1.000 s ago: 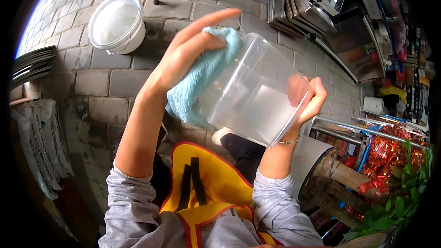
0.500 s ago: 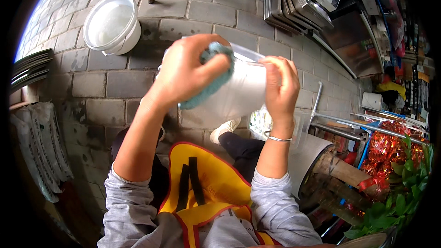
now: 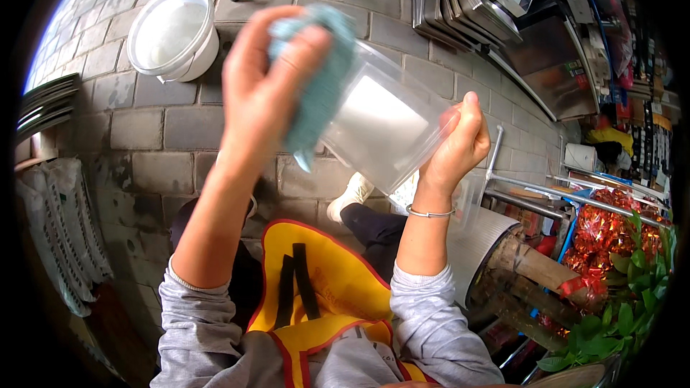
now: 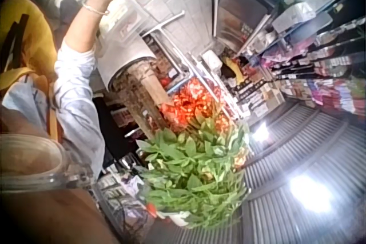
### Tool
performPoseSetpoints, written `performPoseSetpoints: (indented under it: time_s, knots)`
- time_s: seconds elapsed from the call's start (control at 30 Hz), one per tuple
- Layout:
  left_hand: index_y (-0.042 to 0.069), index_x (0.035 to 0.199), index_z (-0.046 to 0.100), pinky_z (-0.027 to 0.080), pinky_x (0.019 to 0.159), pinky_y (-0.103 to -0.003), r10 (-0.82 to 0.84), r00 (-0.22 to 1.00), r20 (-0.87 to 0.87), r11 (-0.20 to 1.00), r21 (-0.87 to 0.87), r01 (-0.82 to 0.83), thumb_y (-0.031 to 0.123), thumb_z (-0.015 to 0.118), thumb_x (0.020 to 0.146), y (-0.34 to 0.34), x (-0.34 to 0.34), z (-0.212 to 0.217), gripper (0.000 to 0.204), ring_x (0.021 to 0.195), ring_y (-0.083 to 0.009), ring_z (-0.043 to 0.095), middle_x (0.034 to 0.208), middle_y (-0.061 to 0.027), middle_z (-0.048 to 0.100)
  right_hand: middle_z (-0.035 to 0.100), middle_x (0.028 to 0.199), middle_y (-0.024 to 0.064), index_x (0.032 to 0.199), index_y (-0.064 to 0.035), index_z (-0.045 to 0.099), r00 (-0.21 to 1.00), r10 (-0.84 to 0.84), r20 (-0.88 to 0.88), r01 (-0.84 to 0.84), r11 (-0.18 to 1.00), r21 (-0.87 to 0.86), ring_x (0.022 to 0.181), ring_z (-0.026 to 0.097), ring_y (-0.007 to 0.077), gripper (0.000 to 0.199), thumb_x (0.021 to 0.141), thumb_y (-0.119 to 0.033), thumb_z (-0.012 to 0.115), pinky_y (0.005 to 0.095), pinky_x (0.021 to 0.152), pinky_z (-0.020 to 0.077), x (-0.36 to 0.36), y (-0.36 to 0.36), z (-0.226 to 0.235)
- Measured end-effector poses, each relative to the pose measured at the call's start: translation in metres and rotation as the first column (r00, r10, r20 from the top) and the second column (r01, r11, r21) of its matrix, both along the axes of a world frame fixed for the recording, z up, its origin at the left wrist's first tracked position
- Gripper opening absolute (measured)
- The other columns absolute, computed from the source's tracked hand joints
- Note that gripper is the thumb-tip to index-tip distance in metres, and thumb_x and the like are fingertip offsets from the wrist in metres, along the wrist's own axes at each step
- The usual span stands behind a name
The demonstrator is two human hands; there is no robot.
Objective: The person wipes the interior and exterior of clear plastic food containers using a light blue cloth. They handle multiple containers one at a time, turning them over to clean all sides and occasionally inspecting the surfaces.
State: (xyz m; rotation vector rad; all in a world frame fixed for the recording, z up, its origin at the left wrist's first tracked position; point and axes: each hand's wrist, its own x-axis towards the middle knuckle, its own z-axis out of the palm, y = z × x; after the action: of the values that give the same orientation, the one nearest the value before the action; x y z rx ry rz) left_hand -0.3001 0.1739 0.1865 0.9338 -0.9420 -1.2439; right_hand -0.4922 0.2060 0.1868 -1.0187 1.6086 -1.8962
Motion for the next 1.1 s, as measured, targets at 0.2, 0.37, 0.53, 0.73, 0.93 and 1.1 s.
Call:
performPoseSetpoints:
  time_s: [0.2, 0.37, 0.53, 0.73, 0.93, 1.1]
  knots:
    - [0.016, 0.106, 0.061, 0.042, 0.075, -0.035, 0.158, 0.693, 0.704, 0.794, -0.508, 0.335, 0.009, 0.069, 0.063, 0.036, -0.048, -0.009, 0.044, 0.085, -0.0254, 0.054, 0.096, -0.0061, 0.054, 0.033, 0.055, -0.0073, 0.054, -0.0118, 0.037, 0.987, 0.005, 0.162, -0.014, 0.999, 0.052, 0.052, 0.028, 0.0032, 0.042, 0.090, -0.019, 0.057, 0.0228, 0.048, 0.0206, 0.015, 0.006, 0.002]
    - [0.012, 0.097, 0.061, 0.047, 0.068, -0.039, 0.346, 0.663, 0.664, 0.885, -0.465, 0.003, 0.001, 0.061, 0.067, -0.011, -0.024, -0.036, 0.032, 0.076, -0.0297, 0.056, 0.087, -0.0095, 0.055, 0.029, 0.054, -0.0072, 0.054, -0.0151, 0.033, 0.993, -0.013, 0.116, 0.012, 1.000, 0.008, 0.052, 0.027, 0.0035, 0.041, 0.090, -0.019, 0.052, 0.0223, 0.049, 0.0202, 0.011, 0.009, 0.007]
    - [0.010, 0.100, 0.059, 0.045, 0.073, -0.037, -0.013, 0.806, 0.592, 0.843, -0.427, 0.328, -0.002, 0.064, 0.060, 0.028, -0.050, -0.015, 0.042, 0.081, -0.0302, 0.055, 0.090, -0.0115, 0.053, 0.033, 0.054, -0.0078, 0.054, -0.0111, 0.040, 0.999, 0.014, 0.043, -0.014, 1.000, 0.005, 0.052, 0.028, 0.0021, 0.041, 0.091, -0.018, 0.056, 0.0231, 0.047, 0.0227, 0.011, 0.005, -0.005]
    - [0.018, 0.093, 0.063, 0.046, 0.059, -0.035, 0.325, 0.651, 0.686, 0.789, -0.576, 0.214, 0.006, 0.068, 0.061, 0.016, -0.046, -0.017, 0.034, 0.068, -0.0236, 0.057, 0.084, -0.0029, 0.053, 0.031, 0.053, -0.0072, 0.053, -0.0108, 0.036, 0.983, 0.149, 0.111, -0.154, 0.987, 0.039, 0.051, 0.026, 0.0031, 0.043, 0.091, -0.018, 0.054, 0.0238, 0.049, 0.0190, 0.002, 0.003, -0.005]
    - [0.005, 0.113, 0.057, 0.051, 0.075, -0.032, -0.114, 0.991, 0.066, 0.988, -0.098, 0.121, 0.008, 0.066, 0.080, -0.007, 0.002, -0.007, 0.034, 0.086, -0.0187, 0.063, 0.098, -0.0109, 0.064, 0.032, 0.053, -0.0075, 0.054, -0.0099, 0.035, 0.970, 0.242, 0.033, -0.242, 0.970, 0.028, 0.049, 0.024, 0.0029, 0.042, 0.090, -0.014, 0.056, 0.0244, 0.045, 0.0173, -0.009, 0.000, 0.002]
    - [0.011, 0.106, 0.062, 0.042, 0.079, -0.034, 0.123, 0.627, 0.769, 0.806, -0.446, 0.390, 0.008, 0.067, 0.065, 0.011, -0.027, -0.004, 0.042, 0.085, -0.0241, 0.058, 0.090, -0.0056, 0.061, 0.035, 0.052, -0.0044, 0.056, -0.0045, 0.039, 0.892, 0.327, -0.313, -0.309, 0.945, 0.107, 0.054, 0.030, 0.0059, 0.038, 0.088, -0.011, 0.058, 0.0279, 0.054, 0.0258, 0.003, 0.005, -0.002]
